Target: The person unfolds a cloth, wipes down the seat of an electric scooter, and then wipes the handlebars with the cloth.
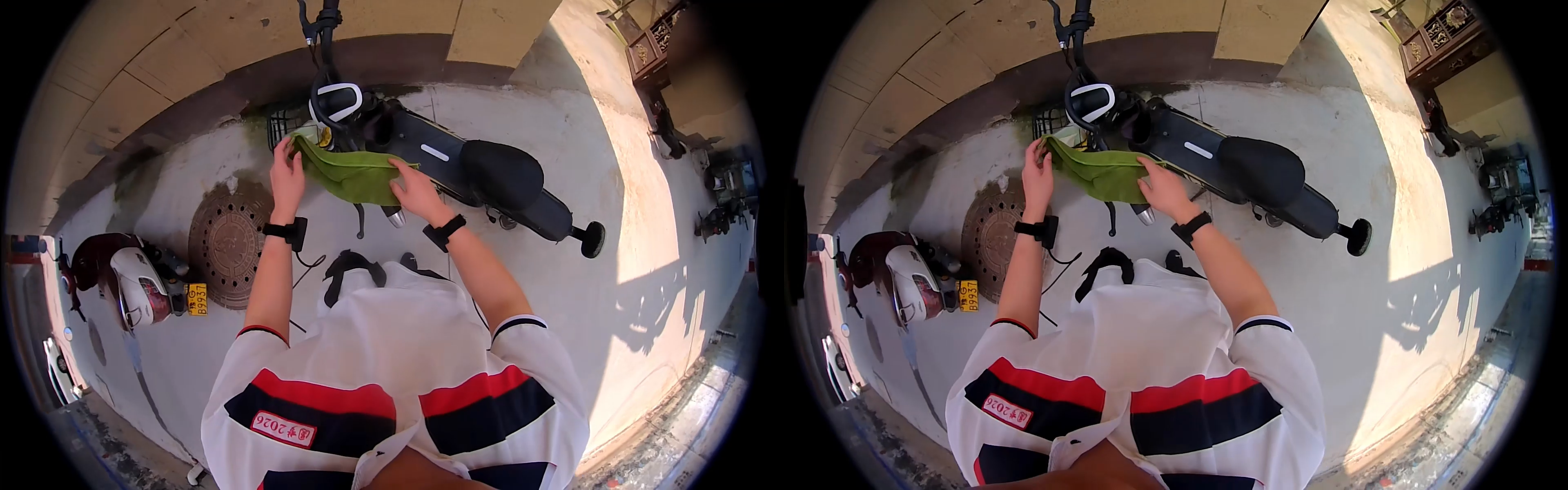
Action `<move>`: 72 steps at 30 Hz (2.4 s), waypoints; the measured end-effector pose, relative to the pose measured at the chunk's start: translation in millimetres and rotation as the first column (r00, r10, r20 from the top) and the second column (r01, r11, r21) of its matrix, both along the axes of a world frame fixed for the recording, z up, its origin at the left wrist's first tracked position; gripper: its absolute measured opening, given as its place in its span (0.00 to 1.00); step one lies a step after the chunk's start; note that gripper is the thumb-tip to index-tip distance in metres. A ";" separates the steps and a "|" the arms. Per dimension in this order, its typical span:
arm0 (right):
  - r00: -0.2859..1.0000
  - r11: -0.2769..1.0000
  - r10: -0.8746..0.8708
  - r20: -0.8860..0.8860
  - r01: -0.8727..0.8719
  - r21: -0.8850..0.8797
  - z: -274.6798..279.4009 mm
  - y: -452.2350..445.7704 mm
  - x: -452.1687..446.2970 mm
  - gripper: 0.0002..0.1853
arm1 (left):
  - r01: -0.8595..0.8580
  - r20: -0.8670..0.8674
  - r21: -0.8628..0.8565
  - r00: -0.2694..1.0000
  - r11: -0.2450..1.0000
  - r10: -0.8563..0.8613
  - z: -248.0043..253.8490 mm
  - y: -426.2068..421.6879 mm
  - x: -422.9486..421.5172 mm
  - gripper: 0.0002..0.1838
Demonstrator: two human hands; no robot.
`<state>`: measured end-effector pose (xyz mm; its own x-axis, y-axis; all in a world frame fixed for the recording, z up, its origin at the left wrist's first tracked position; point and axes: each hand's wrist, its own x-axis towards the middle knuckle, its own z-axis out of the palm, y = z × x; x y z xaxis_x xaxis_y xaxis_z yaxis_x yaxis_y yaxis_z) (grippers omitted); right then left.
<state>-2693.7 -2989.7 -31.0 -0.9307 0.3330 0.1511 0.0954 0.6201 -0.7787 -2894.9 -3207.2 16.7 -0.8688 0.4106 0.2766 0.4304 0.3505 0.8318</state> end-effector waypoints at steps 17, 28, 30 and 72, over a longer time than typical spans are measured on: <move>0.906 0.905 -0.416 0.072 0.406 0.125 52.5 -71.0 -32.5 0.33 | 0.325 0.087 0.034 0.941 0.945 -0.326 -72.0 103.9 -130.3 0.41; 0.871 0.871 -0.486 0.075 0.476 0.121 14.1 -92.9 -54.4 0.37 | 0.418 0.383 0.305 0.769 0.856 -0.512 -105.5 101.1 -125.3 0.37; 0.879 0.870 -0.475 0.043 0.461 0.175 8.7 -93.2 -54.3 0.37 | 0.469 0.358 0.357 0.730 0.808 -0.582 -103.6 93.3 -122.1 0.35; 0.750 0.749 -0.662 -0.002 0.661 0.044 45.8 -96.8 -76.1 0.35 | 0.592 -0.334 -0.521 0.521 0.615 -0.785 -46.8 146.1 -132.6 0.23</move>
<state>-2769.9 -3086.5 14.8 -0.4815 0.8602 0.1679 0.5031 0.4281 -0.7508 -3027.5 -3061.1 -30.1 -0.0399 0.9552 0.2933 0.9431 -0.0609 0.3269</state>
